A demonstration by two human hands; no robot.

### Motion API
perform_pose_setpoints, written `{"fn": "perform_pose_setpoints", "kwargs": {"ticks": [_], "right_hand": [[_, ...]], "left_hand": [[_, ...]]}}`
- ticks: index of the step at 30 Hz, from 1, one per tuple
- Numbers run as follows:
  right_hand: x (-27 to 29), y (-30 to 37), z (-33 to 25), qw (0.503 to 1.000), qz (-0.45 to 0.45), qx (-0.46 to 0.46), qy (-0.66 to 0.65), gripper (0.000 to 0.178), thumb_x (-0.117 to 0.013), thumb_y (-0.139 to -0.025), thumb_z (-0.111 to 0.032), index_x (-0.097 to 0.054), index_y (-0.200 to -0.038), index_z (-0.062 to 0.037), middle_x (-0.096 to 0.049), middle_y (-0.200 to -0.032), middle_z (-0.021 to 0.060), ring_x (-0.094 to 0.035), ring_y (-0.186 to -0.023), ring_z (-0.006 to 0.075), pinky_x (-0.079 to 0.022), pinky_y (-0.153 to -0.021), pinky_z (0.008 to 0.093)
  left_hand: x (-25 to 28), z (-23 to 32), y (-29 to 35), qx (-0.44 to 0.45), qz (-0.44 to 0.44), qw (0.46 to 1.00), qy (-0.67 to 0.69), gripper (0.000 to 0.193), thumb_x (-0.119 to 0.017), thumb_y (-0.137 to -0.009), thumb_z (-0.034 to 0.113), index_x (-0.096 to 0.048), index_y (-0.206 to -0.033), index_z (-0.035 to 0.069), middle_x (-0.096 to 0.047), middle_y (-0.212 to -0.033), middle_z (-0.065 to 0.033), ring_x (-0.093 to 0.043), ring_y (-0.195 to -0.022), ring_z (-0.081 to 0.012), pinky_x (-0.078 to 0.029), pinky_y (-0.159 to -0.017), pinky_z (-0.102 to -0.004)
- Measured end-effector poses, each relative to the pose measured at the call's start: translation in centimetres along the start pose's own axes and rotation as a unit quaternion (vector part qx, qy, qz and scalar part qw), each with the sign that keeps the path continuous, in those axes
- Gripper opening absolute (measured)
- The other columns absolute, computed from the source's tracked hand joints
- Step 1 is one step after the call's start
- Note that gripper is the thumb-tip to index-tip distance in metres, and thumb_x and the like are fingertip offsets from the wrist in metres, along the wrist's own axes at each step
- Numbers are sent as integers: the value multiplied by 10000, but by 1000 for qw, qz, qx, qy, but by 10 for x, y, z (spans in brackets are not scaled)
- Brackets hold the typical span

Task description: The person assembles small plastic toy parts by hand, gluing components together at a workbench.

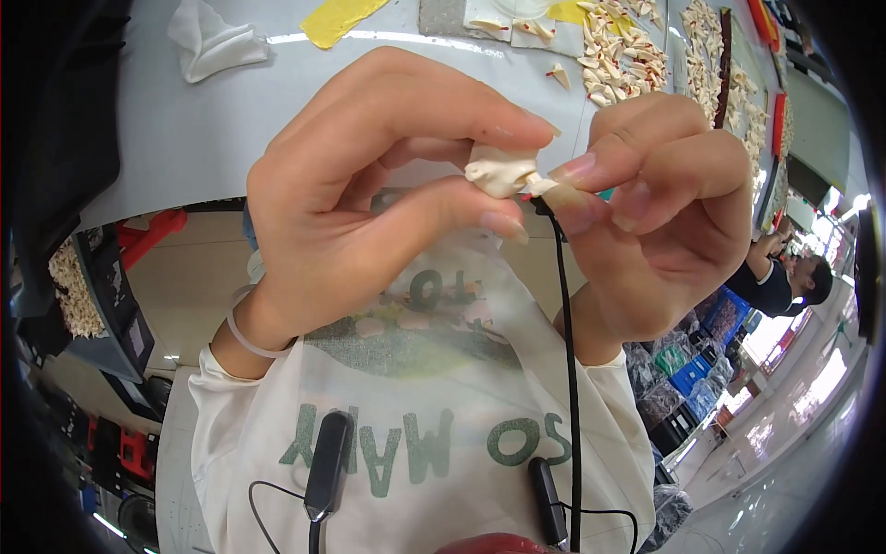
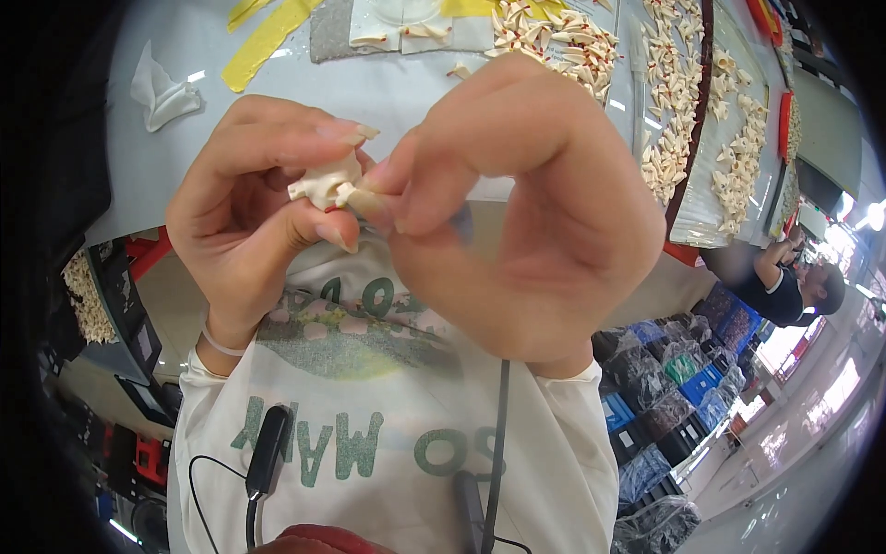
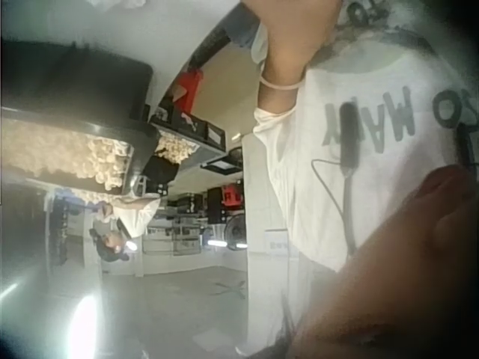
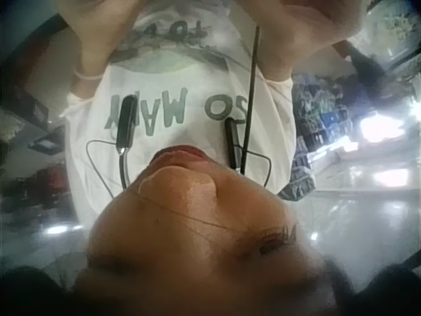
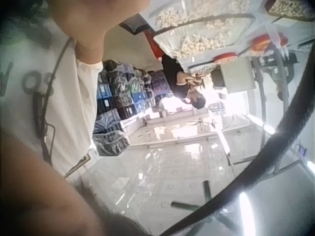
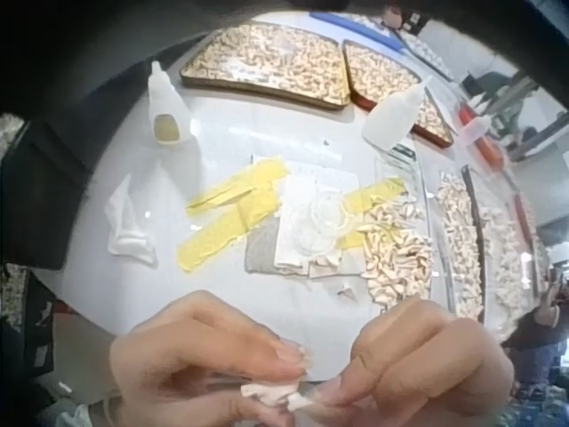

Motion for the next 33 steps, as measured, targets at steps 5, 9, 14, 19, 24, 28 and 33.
{"fn": "perform_pose_setpoints", "kwargs": {"ticks": [5,9,14,19,24,28,33], "right_hand": [[2,-1,-1,998,-54,21,2,256,-573,-583,125,-435,-670,-72,-577,-692,113,-387,-572,113,-288,-520,224],[3,-2,-2,993,-96,59,18,258,-590,-596,126,-445,-670,-73,-586,-692,114,-388,-564,108,-286,-509,228],[-1,-2,-2,994,-74,66,45,255,-589,-603,131,-459,-675,-75,-595,-696,105,-382,-550,100,-281,-498,227],[-1,1,2,995,-59,72,35,259,-591,-595,139,-459,-662,-73,-598,-702,100,-376,-543,97,-277,-488,223],[-3,3,2,997,-33,69,31,257,-606,-576,139,-470,-659,-63,-587,-694,90,-382,-539,101,-283,-486,221],[-3,2,3,997,-26,46,61,234,-602,-576,132,-495,-701,-35,-557,-700,83,-411,-578,117,-312,-514,211],[0,2,-1,996,31,20,85,221,-587,-593,123,-501,-741,-17,-516,-772,111,-444,-638,132,-346,-567,200]], "left_hand": [[-1,1,2,-55,-15,995,-83,362,-712,-613,72,-564,-926,-35,-548,-897,-147,-568,-737,-166,-465,-626,-222],[-3,2,2,-50,-13,995,-90,358,-712,-613,95,-574,-921,-26,-558,-889,-144,-565,-727,-158,-460,-608,-217],[-2,4,4,-62,0,992,-109,346,-710,-607,79,-584,-916,-15,-570,-873,-146,-562,-726,-150,-454,-583,-200],[-3,3,4,-56,11,993,-108,341,-711,-596,50,-588,-908,-15,-572,-870,-143,-563,-730,-150,-458,-593,-197],[-3,2,3,-63,11,992,-110,352,-715,-584,37,-590,-907,-20,-574,-869,-141,-564,-733,-157,-467,-617,-209],[-3,1,1,-45,8,993,-104,344,-699,-604,-3,-576,-925,-27,-561,-880,-144,-574,-751,-176,-475,-635,-227],[-1,2,2,-32,19,998,-60,328,-676,-632,-37,-553,-937,-28,-533,-918,-147,-577,-766,-193,-482,-641,-238]]}}
Point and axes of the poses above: each hand's wrist, its own y-axis away from the middle knuckle, its own x-axis out of the back of the hand, z = x × y, the point moved 4 cm from there along -y, towards the middle knuckle
